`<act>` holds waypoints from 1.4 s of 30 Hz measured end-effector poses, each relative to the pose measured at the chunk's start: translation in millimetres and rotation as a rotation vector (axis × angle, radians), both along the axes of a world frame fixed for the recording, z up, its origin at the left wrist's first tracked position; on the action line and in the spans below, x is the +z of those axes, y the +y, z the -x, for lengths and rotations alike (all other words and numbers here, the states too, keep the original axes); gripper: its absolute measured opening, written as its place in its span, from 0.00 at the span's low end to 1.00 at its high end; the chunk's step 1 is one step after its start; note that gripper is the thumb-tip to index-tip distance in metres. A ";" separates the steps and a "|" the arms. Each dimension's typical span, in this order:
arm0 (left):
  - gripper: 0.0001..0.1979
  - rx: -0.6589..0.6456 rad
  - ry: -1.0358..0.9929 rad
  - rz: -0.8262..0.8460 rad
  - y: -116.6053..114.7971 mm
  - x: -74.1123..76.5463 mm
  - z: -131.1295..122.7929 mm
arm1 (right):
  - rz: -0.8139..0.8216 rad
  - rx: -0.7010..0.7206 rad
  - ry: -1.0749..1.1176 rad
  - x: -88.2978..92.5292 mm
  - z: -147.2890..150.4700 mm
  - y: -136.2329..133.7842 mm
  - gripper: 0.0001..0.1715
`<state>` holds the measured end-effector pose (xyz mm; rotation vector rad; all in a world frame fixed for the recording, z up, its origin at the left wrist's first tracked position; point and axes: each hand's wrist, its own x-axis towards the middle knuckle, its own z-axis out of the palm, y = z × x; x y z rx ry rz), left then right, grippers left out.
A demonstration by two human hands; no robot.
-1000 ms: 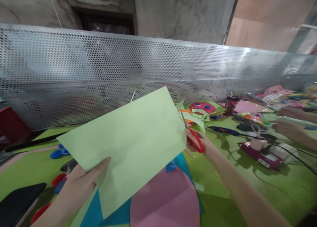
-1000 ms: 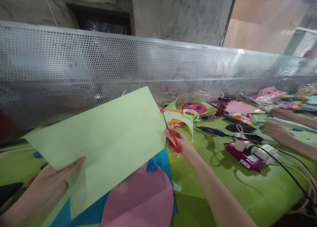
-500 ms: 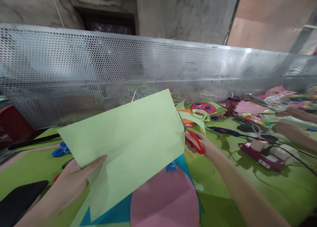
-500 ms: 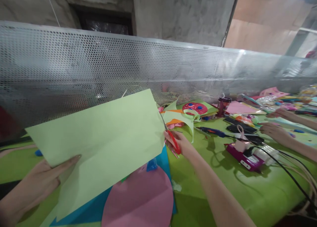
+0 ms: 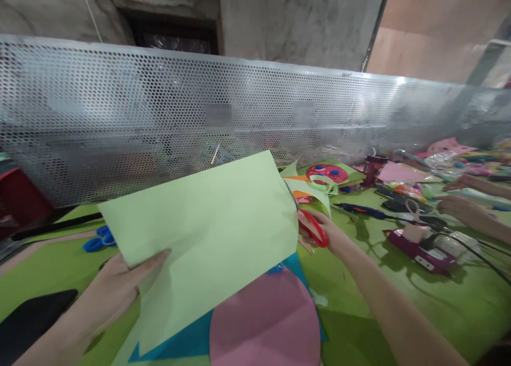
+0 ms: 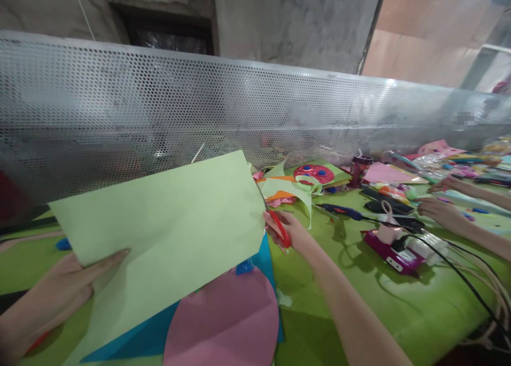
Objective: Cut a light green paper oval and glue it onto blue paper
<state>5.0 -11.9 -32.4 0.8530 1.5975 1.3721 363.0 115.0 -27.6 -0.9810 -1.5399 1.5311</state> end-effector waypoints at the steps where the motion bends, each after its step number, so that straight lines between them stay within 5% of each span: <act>1: 0.35 -0.001 0.003 0.002 -0.2 -0.2 0.1 | 0.004 -0.007 0.003 0.8 0.4 0.4 0.29; 8: 0.34 0.002 -0.043 -0.022 -1.4 9.4 -6.9 | 0.004 0.001 0.026 8.1 -0.3 -2.3 0.32; 15: 0.37 0.036 -0.058 -0.018 -0.6 16.1 -8.3 | -0.068 0.045 -0.006 -4.1 -5.5 0.1 0.28; 28: 0.30 0.005 -0.051 -0.004 -1.4 13.8 -10.3 | -0.087 0.030 -0.046 -4.5 -5.5 -0.9 0.24; 35: 0.34 -0.006 -0.020 -0.023 -1.3 13.9 -8.4 | -0.094 0.025 -0.072 5.2 -3.9 -5.4 0.24; 42: 0.34 -0.024 -0.018 0.001 -1.6 12.5 -6.7 | -0.098 -0.003 -0.041 -5.0 -3.9 1.1 0.27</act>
